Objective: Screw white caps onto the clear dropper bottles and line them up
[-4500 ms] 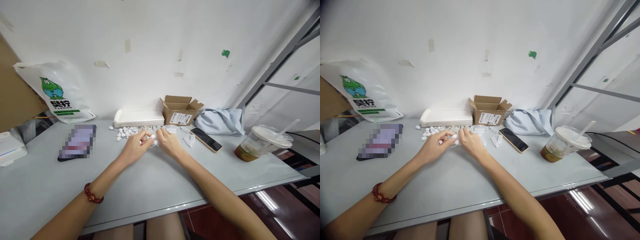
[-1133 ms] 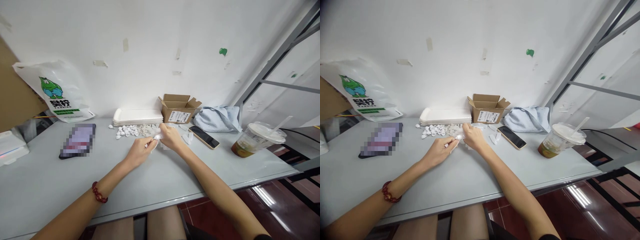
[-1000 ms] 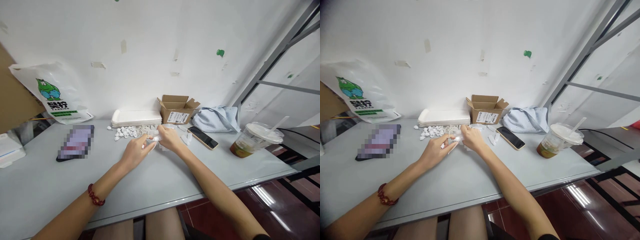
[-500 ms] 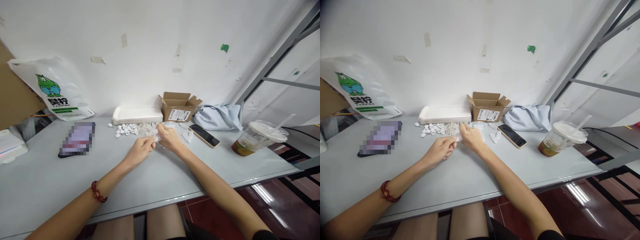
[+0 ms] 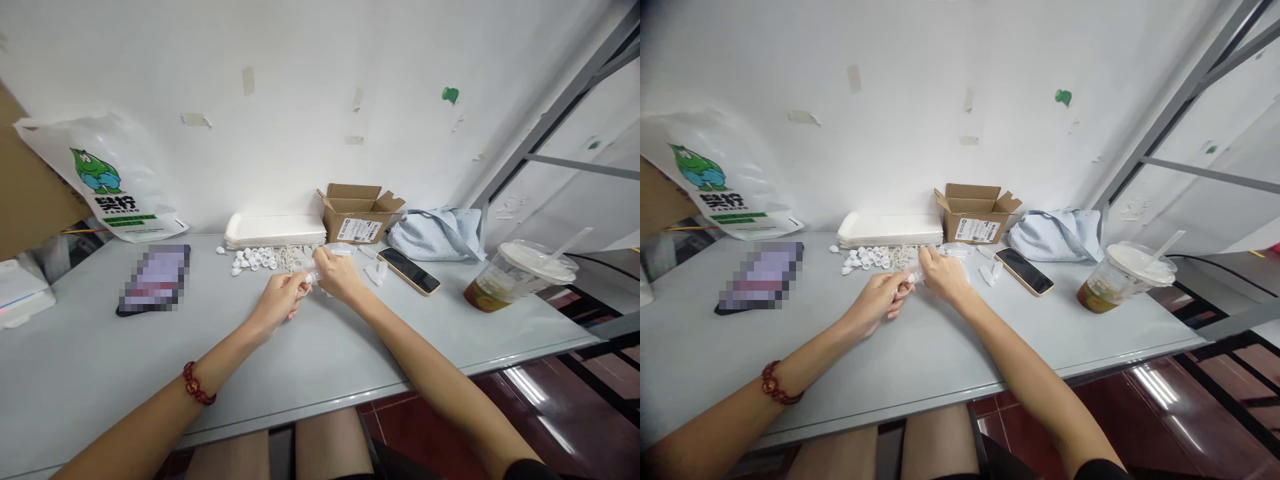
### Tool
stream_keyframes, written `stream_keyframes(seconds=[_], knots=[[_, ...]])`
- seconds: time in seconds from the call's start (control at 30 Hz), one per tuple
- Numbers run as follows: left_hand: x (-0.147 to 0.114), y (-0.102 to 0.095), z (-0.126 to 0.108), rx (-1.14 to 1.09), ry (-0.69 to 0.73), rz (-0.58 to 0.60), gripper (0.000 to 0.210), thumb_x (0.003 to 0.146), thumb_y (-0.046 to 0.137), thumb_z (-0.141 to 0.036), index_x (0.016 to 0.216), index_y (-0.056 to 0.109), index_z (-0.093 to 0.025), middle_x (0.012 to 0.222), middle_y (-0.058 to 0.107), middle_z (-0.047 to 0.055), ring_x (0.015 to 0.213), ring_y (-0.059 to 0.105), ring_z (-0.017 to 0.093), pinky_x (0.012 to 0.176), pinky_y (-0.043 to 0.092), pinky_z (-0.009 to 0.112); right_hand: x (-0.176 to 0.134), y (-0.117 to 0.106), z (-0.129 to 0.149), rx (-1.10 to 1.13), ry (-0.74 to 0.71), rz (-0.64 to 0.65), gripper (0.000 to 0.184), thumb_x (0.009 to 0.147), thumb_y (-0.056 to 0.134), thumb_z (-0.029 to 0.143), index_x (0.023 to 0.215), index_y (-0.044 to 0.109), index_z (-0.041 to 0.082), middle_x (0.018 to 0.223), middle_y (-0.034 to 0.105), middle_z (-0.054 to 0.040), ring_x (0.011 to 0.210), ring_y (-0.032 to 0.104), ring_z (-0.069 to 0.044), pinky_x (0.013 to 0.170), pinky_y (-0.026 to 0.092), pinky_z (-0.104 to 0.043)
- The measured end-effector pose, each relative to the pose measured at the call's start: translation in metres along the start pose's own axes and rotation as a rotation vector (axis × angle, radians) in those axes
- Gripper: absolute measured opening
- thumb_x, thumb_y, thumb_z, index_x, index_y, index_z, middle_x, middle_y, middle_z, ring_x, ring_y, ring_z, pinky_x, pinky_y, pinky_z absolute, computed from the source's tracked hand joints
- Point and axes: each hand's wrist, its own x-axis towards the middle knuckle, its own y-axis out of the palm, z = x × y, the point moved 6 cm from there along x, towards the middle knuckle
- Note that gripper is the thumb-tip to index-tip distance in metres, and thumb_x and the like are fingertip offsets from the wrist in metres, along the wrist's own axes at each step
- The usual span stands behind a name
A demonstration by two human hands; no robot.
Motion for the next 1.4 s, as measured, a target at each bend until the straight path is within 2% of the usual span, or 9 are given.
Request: stream_keyframes(seconds=[0.27, 0.5, 0.63, 0.77, 0.87, 0.93, 1.0, 1.17, 1.4], knots=[[0.000, -0.001, -0.002, -0.036, -0.013, 0.002, 0.028, 0.081, 0.056, -0.036, 0.063, 0.049, -0.016, 0.054, 0.034, -0.007, 0.036, 0.024, 0.002, 0.035, 0.022, 0.017, 0.000, 0.000, 0.003, 0.007, -0.013, -0.019, 0.022, 0.083, 0.041, 0.013, 0.103, 0.050, 0.015, 0.099, 0.062, -0.0093, 0.075, 0.061, -0.019, 0.050, 0.022, -0.030], [0.002, 0.002, 0.008, -0.332, -0.256, 0.118, 0.022, 0.078, 0.049, -0.022, 0.058, 0.051, -0.013, 0.047, 0.032, -0.007, 0.034, 0.020, 0.001, 0.033, 0.021, 0.016, 0.000, -0.002, 0.000, 0.014, 0.016, -0.050, 0.026, 0.081, 0.038, 0.007, 0.102, 0.051, 0.015, 0.096, 0.062, -0.0089, 0.075, 0.058, -0.018, 0.050, 0.020, -0.029], [0.003, 0.004, 0.007, -0.452, -0.321, 0.187, 0.024, 0.080, 0.049, -0.031, 0.064, 0.052, -0.014, 0.050, 0.035, -0.006, 0.034, 0.021, 0.002, 0.031, 0.017, 0.015, 0.000, -0.001, -0.005, 0.003, 0.051, -0.058, 0.028, 0.078, 0.039, 0.006, 0.101, 0.051, 0.016, 0.097, 0.062, -0.0089, 0.074, 0.057, -0.018, 0.051, 0.020, -0.029], [0.010, -0.005, 0.005, -0.393, -0.261, 0.158, 0.018, 0.077, 0.052, -0.031, 0.069, 0.050, -0.015, 0.056, 0.038, -0.006, 0.035, 0.022, 0.002, 0.032, 0.014, 0.016, 0.001, -0.002, -0.011, 0.004, 0.084, -0.044, 0.030, 0.075, 0.042, 0.007, 0.103, 0.051, 0.016, 0.101, 0.061, -0.0094, 0.074, 0.057, -0.018, 0.051, 0.020, -0.029], [0.022, -0.043, -0.004, -0.076, -0.020, -0.124, 0.018, 0.078, 0.052, -0.031, 0.068, 0.050, -0.017, 0.056, 0.039, -0.005, 0.039, 0.028, 0.006, 0.036, 0.018, 0.019, 0.000, -0.003, -0.018, 0.019, 0.133, -0.047, 0.032, 0.073, 0.042, 0.006, 0.102, 0.051, 0.016, 0.102, 0.061, -0.0088, 0.073, 0.057, -0.018, 0.051, 0.019, -0.029], [0.025, -0.074, -0.025, 0.371, 0.308, -0.419, 0.024, 0.080, 0.051, -0.032, 0.062, 0.050, -0.017, 0.058, 0.046, -0.002, 0.048, 0.039, 0.009, 0.044, 0.028, 0.021, 0.000, -0.004, -0.022, 0.026, 0.161, -0.055, 0.031, 0.073, 0.042, 0.006, 0.101, 0.051, 0.016, 0.101, 0.061, -0.0082, 0.072, 0.057, -0.018, 0.051, 0.019, -0.029], [0.028, -0.086, -0.039, 0.819, 0.546, -0.569, 0.024, 0.084, 0.049, -0.032, 0.065, 0.053, -0.017, 0.065, 0.055, 0.003, 0.061, 0.050, 0.015, 0.055, 0.035, 0.026, 0.000, -0.004, -0.023, 0.030, 0.174, -0.055, 0.030, 0.073, 0.042, 0.006, 0.100, 0.050, 0.017, 0.100, 0.061, -0.0080, 0.072, 0.057, -0.018, 0.051, 0.019, -0.029], [0.050, -0.082, -0.035, 1.402, 0.714, -0.502, 0.028, 0.092, 0.042, -0.033, 0.080, 0.059, -0.015, 0.083, 0.065, 0.011, 0.081, 0.058, 0.025, 0.065, 0.039, 0.031, 0.000, -0.005, -0.019, 0.030, 0.159, -0.048, 0.028, 0.075, 0.043, 0.006, 0.100, 0.049, 0.016, 0.100, 0.062, -0.0080, 0.072, 0.058, -0.019, 0.052, 0.019, -0.029], [0.062, -0.078, -0.022, 1.580, 0.735, -0.430, 0.031, 0.094, 0.042, -0.036, 0.083, 0.059, -0.013, 0.084, 0.064, 0.012, 0.084, 0.058, 0.025, 0.065, 0.039, 0.032, 0.001, -0.002, -0.017, 0.017, 0.129, -0.044, 0.028, 0.075, 0.042, 0.006, 0.101, 0.049, 0.016, 0.101, 0.061, -0.0089, 0.072, 0.058, -0.019, 0.052, 0.018, -0.030]])
